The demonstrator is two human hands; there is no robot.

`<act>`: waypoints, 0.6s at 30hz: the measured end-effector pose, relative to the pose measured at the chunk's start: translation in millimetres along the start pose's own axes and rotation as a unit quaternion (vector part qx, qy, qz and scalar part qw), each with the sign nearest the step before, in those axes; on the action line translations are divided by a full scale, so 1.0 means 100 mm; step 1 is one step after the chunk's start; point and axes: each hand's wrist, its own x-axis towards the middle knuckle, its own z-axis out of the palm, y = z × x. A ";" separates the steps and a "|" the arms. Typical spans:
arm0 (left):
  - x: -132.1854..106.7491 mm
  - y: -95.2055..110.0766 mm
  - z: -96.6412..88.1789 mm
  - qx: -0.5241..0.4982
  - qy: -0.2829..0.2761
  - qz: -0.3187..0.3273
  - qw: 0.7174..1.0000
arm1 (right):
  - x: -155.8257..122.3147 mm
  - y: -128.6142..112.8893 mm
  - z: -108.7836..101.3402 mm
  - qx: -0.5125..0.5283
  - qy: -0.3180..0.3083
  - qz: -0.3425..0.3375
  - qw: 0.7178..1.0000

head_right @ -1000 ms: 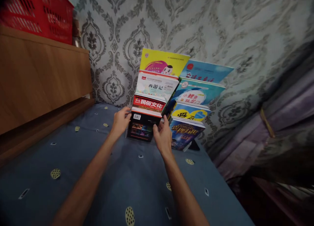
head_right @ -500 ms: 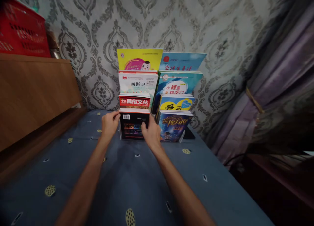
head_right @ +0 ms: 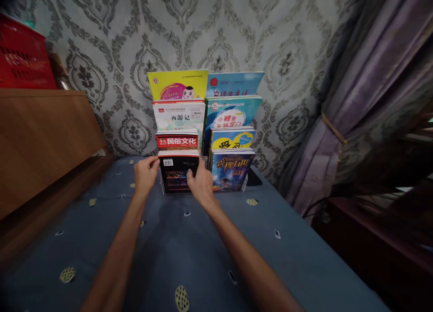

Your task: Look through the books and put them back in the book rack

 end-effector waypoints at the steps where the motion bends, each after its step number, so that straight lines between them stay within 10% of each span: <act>1: 0.00 -0.02 0.01 -0.011 -0.001 -0.005 1.000 | 0.00 0.01 0.01 0.002 0.002 0.000 1.000; 18: -0.01 -0.14 0.13 -0.075 0.006 0.021 0.997 | 0.10 0.07 0.00 0.185 -0.008 -0.032 0.982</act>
